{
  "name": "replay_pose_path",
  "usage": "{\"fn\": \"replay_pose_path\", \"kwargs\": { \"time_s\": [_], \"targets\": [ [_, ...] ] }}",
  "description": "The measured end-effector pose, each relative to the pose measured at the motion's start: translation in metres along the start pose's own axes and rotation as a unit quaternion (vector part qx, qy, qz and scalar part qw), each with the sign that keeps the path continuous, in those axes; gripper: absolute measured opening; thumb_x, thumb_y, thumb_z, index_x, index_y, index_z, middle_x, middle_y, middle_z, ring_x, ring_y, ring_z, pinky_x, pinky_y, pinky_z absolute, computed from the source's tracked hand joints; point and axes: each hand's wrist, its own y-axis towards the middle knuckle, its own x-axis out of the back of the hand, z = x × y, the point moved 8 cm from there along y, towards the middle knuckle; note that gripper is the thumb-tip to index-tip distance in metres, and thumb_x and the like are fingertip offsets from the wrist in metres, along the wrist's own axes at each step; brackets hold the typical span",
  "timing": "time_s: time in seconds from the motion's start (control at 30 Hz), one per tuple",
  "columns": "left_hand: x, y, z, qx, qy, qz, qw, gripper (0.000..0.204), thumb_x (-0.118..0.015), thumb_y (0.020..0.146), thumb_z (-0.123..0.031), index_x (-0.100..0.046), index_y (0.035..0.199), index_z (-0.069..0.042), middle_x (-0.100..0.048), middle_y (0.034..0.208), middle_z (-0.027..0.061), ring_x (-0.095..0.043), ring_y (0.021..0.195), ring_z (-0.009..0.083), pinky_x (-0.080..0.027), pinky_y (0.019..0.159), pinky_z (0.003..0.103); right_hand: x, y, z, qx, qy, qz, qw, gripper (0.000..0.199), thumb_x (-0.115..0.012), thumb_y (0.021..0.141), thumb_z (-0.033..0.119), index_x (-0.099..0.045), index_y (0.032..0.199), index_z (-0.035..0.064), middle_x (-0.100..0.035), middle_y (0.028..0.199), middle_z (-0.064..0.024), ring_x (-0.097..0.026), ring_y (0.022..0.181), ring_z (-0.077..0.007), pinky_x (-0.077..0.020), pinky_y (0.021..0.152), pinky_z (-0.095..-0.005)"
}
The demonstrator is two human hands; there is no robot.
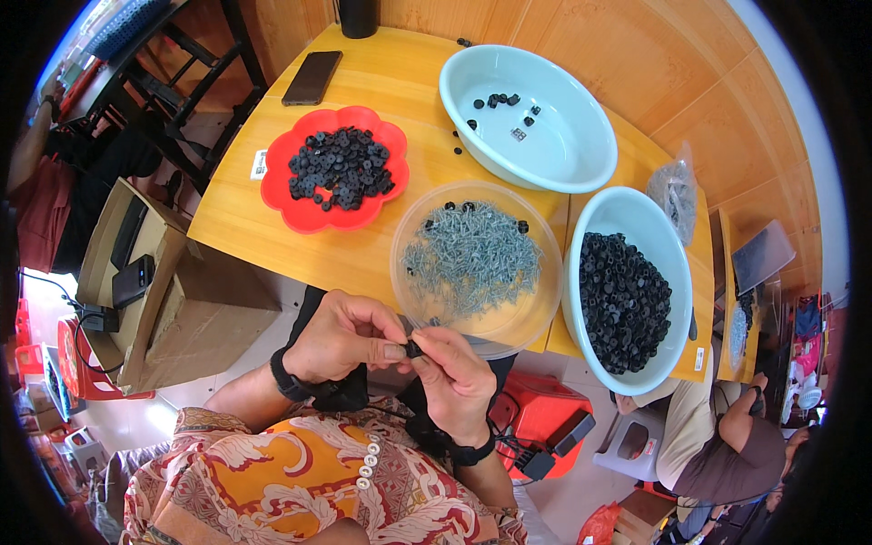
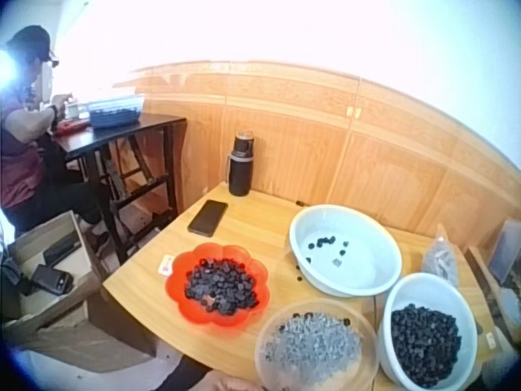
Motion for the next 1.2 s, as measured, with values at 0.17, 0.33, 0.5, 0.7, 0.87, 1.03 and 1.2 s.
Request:
{"fn": "replay_pose_path", "kwargs": {
  "time_s": [0.17, 0.33, 0.5, 0.7, 0.87, 1.03, 1.2],
  "targets": [
    [0.000, -0.002, 0.002, 0.019, 0.018, -0.011, 1.000, 0.006, -0.064, 0.075, 0.000, -0.061, 0.079, 0.002, -0.062, 0.068, 0.0067, -0.055, 0.057, 0.0077, -0.041, 0.048, 0.018, 0.000, -0.002, -0.003, -0.010, 0.008, -0.004, 1.000, 0.022, -0.058, 0.080, -0.003, -0.059, 0.102, -0.0044, -0.056, 0.096, -0.0141, -0.060, 0.071, -0.0162, -0.0489, 0.063, -0.0236],
    [0.002, -0.002, 0.003, 0.028, 0.033, -0.015, 0.999, 0.008, -0.066, 0.073, 0.001, -0.060, 0.079, 0.002, -0.063, 0.073, 0.0086, -0.061, 0.062, 0.0122, -0.045, 0.051, 0.019, 0.000, -0.001, 0.001, 0.010, -0.015, -0.004, 1.000, 0.022, -0.058, 0.080, -0.004, -0.059, 0.102, -0.0044, -0.057, 0.096, -0.0147, -0.060, 0.071, -0.0164, -0.0489, 0.063, -0.0237],
    [0.003, 0.000, 0.008, 0.032, 0.014, -0.030, 0.999, 0.006, -0.065, 0.074, 0.003, -0.060, 0.078, 0.003, -0.062, 0.072, 0.0090, -0.061, 0.065, 0.0129, -0.046, 0.055, 0.021, 0.001, 0.002, 0.003, 0.015, -0.077, 0.001, 0.997, 0.022, -0.056, 0.080, -0.006, -0.059, 0.102, -0.0039, -0.057, 0.097, -0.0149, -0.060, 0.071, -0.0165, -0.0491, 0.063, -0.0240],
    [0.001, 0.006, 0.004, -0.097, 0.040, -0.006, 0.994, 0.004, -0.060, 0.077, 0.004, -0.058, 0.079, 0.002, -0.059, 0.086, 0.0086, -0.056, 0.061, 0.0115, -0.047, 0.056, 0.022, 0.003, -0.001, -0.014, -0.012, 0.001, -0.005, 1.000, 0.025, -0.055, 0.081, -0.005, -0.057, 0.106, -0.0025, -0.056, 0.098, -0.0143, -0.061, 0.071, -0.0170, -0.0499, 0.063, -0.0246],
    [-0.001, 0.011, 0.011, -0.059, -0.100, 0.028, 0.993, 0.010, -0.062, 0.075, 0.004, -0.058, 0.084, 0.003, -0.057, 0.102, 0.0141, -0.058, 0.074, 0.0199, -0.051, 0.063, 0.032, 0.004, -0.001, -0.022, -0.048, 0.097, -0.041, 0.993, 0.023, -0.059, 0.081, 0.002, -0.059, 0.103, -0.0029, -0.058, 0.092, -0.0134, -0.058, 0.069, -0.0151, -0.0490, 0.061, -0.0233],
    [-0.003, 0.014, 0.014, -0.062, -0.118, 0.033, 0.990, 0.012, -0.063, 0.076, 0.001, -0.057, 0.086, 0.002, -0.058, 0.103, 0.0149, -0.059, 0.075, 0.0199, -0.051, 0.064, 0.031, 0.008, 0.001, -0.019, -0.043, 0.093, -0.047, 0.994, 0.023, -0.059, 0.081, 0.003, -0.059, 0.104, -0.0026, -0.059, 0.093, -0.0136, -0.059, 0.070, -0.0152, -0.0496, 0.061, -0.0231],
    [-0.004, 0.017, 0.017, -0.054, -0.141, 0.044, 0.988, 0.013, -0.064, 0.075, 0.000, -0.057, 0.086, 0.001, -0.058, 0.104, 0.0162, -0.058, 0.074, 0.0193, -0.051, 0.062, 0.030, 0.008, 0.005, -0.011, -0.043, 0.092, -0.041, 0.994, 0.024, -0.060, 0.081, 0.003, -0.059, 0.104, -0.0024, -0.059, 0.098, -0.0149, -0.060, 0.074, -0.0163, -0.0494, 0.065, -0.0242]
  ]
}}
